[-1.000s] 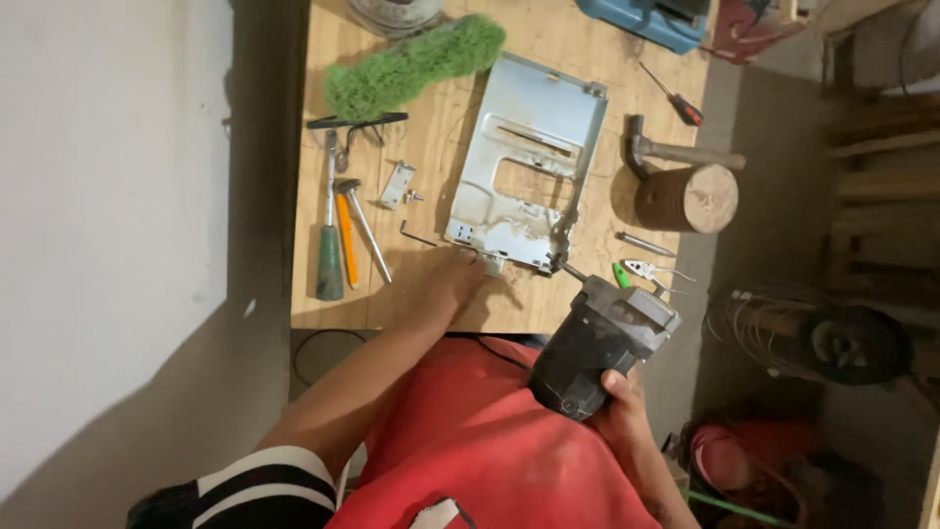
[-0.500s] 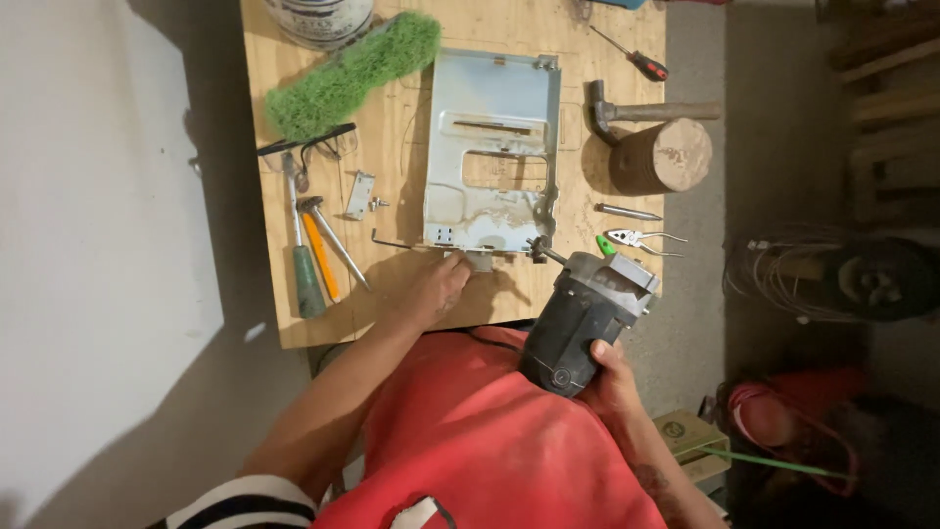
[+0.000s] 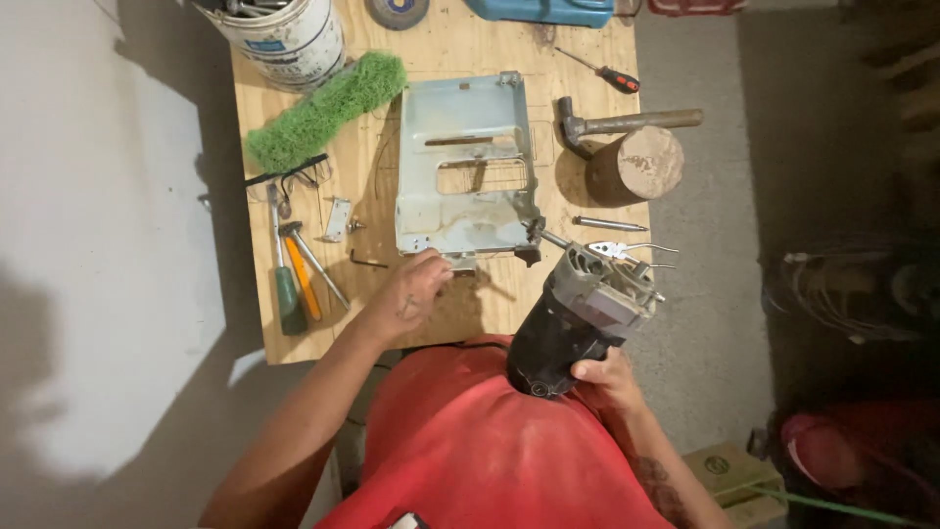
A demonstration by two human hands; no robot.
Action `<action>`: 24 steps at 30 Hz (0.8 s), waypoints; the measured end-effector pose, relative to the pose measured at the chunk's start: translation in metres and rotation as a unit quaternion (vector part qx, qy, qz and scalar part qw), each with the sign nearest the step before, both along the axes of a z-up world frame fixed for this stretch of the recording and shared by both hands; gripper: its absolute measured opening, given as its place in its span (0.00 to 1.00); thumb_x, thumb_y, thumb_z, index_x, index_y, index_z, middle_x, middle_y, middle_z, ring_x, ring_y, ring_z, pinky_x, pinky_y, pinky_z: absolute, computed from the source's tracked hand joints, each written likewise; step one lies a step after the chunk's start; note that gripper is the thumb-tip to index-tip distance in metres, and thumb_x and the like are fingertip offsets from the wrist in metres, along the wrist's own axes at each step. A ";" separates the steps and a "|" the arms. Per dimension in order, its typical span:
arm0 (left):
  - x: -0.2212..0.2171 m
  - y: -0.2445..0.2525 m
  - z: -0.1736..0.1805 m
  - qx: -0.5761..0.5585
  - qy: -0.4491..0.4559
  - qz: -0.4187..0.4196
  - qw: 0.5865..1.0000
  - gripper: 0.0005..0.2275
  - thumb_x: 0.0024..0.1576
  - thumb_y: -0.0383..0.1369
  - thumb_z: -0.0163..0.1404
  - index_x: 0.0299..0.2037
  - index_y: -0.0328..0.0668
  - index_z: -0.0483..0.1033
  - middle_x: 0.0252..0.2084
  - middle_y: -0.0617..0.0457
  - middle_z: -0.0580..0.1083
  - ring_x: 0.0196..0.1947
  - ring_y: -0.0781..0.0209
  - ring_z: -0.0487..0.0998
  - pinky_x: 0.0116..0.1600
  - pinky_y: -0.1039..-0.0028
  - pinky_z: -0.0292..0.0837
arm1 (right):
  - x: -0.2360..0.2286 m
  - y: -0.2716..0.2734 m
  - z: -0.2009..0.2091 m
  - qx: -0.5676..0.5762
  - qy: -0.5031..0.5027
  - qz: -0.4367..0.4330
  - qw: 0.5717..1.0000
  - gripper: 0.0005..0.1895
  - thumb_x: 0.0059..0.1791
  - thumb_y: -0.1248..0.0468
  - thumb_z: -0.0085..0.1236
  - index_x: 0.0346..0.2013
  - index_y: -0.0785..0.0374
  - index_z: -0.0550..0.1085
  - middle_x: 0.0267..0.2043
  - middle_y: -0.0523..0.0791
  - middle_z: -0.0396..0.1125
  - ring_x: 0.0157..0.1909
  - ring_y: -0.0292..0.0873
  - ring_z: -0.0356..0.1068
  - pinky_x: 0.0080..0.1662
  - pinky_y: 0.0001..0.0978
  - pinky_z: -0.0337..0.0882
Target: Repairing or assembling a motor unit onto a metal frame using hand tools
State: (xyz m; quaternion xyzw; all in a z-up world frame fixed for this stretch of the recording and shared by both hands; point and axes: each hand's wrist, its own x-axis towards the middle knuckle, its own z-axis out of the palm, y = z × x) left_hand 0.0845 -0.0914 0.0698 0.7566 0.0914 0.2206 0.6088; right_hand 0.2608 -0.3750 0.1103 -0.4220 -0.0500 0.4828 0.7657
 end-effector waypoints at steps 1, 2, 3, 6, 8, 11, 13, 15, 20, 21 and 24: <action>0.001 -0.002 0.000 0.004 0.006 -0.001 1.000 0.08 0.64 0.32 0.40 0.41 0.42 0.72 0.33 0.54 0.65 0.28 0.57 0.70 0.38 0.68 0.70 | 0.006 0.001 -0.003 0.004 0.006 -0.001 1.000 0.40 0.31 0.76 0.67 0.59 0.74 0.69 0.50 0.64 0.73 0.50 0.65 0.75 0.51 0.67 0.73; 0.004 -0.004 0.000 0.013 0.000 0.047 0.999 0.06 0.65 0.30 0.44 0.41 0.41 0.74 0.34 0.53 0.67 0.30 0.57 0.70 0.42 0.70 0.71 | 0.013 0.001 -0.006 0.018 0.018 0.007 1.000 0.42 0.29 0.78 0.66 0.59 0.75 0.68 0.51 0.65 0.72 0.52 0.66 0.74 0.52 0.70 0.71; 0.006 -0.006 -0.001 0.022 -0.005 0.095 0.995 0.05 0.66 0.29 0.47 0.42 0.41 0.77 0.35 0.51 0.69 0.32 0.58 0.70 0.46 0.71 0.72 | 0.020 0.001 -0.009 0.032 0.032 0.014 0.999 0.44 0.28 0.80 0.66 0.60 0.76 0.66 0.52 0.66 0.71 0.53 0.68 0.73 0.53 0.72 0.69; 0.013 0.008 0.012 0.053 0.105 0.147 0.982 0.06 0.67 0.29 0.48 0.42 0.36 0.76 0.42 0.46 0.68 0.40 0.51 0.71 0.53 0.64 0.70 | 0.048 -0.002 0.018 -0.054 0.003 0.111 0.992 0.46 0.26 0.78 0.75 0.59 0.74 0.72 0.54 0.61 0.72 0.57 0.58 0.70 0.58 0.64 0.68; 0.029 0.016 0.057 0.049 0.131 0.171 0.975 0.08 0.68 0.32 0.46 0.41 0.36 0.75 0.41 0.44 0.69 0.40 0.50 0.71 0.53 0.62 0.68 | 0.052 -0.062 -0.019 -0.137 0.115 0.139 0.974 0.39 0.32 0.79 0.67 0.58 0.79 0.71 0.54 0.65 0.72 0.58 0.65 0.70 0.62 0.66 0.62; 0.044 0.037 0.095 0.020 0.227 0.207 0.951 0.09 0.69 0.36 0.43 0.44 0.43 0.75 0.38 0.46 0.71 0.38 0.52 0.70 0.51 0.62 0.66 | 0.071 -0.057 -0.022 -0.095 -0.041 0.185 0.977 0.32 0.34 0.73 0.71 0.52 0.79 0.77 0.51 0.63 0.75 0.57 0.61 0.71 0.61 0.61 0.63; 0.061 0.057 0.108 0.015 0.297 0.222 0.929 0.09 0.69 0.38 0.43 0.48 0.50 0.77 0.35 0.51 0.71 0.37 0.55 0.70 0.50 0.65 0.66 | 0.083 -0.048 -0.023 0.038 -0.305 0.169 0.936 0.33 0.30 0.65 0.83 0.47 0.74 0.82 0.48 0.58 0.78 0.55 0.49 0.72 0.56 0.54 0.69; 0.080 0.073 0.121 -0.088 0.218 0.244 0.941 0.09 0.68 0.32 0.42 0.46 0.43 0.78 0.37 0.62 0.71 0.38 0.73 0.70 0.51 0.82 0.66 | 0.083 -0.058 -0.041 0.052 -0.282 0.166 0.943 0.33 0.31 0.61 0.83 0.47 0.74 0.83 0.48 0.59 0.78 0.55 0.54 0.72 0.59 0.59 0.66; 0.112 0.109 0.165 -0.174 0.237 0.315 0.903 0.04 0.64 0.32 0.50 0.42 0.44 0.77 0.38 0.56 0.75 0.35 0.66 0.79 0.39 0.82 0.77 | 0.083 -0.056 -0.022 -0.039 -0.134 0.150 0.979 0.38 0.20 0.68 0.87 0.43 0.75 0.83 0.43 0.58 0.79 0.45 0.51 0.74 0.48 0.53 0.77; 0.119 0.120 0.169 -0.189 0.231 0.329 0.896 0.03 0.63 0.32 0.54 0.41 0.44 0.78 0.37 0.56 0.74 0.37 0.62 0.79 0.42 0.75 0.81 | 0.083 -0.054 -0.011 -0.042 -0.102 0.130 0.985 0.39 0.19 0.71 0.86 0.43 0.76 0.82 0.43 0.57 0.79 0.45 0.51 0.74 0.48 0.54 0.77; 0.129 0.140 0.191 -0.170 0.270 0.347 0.882 0.05 0.61 0.36 0.56 0.43 0.48 0.77 0.40 0.53 0.75 0.35 0.63 0.78 0.31 0.83 0.78 | 0.098 -0.046 0.021 -0.054 -0.100 0.126 0.986 0.40 0.19 0.69 0.86 0.45 0.74 0.82 0.44 0.58 0.80 0.46 0.52 0.76 0.50 0.52 0.76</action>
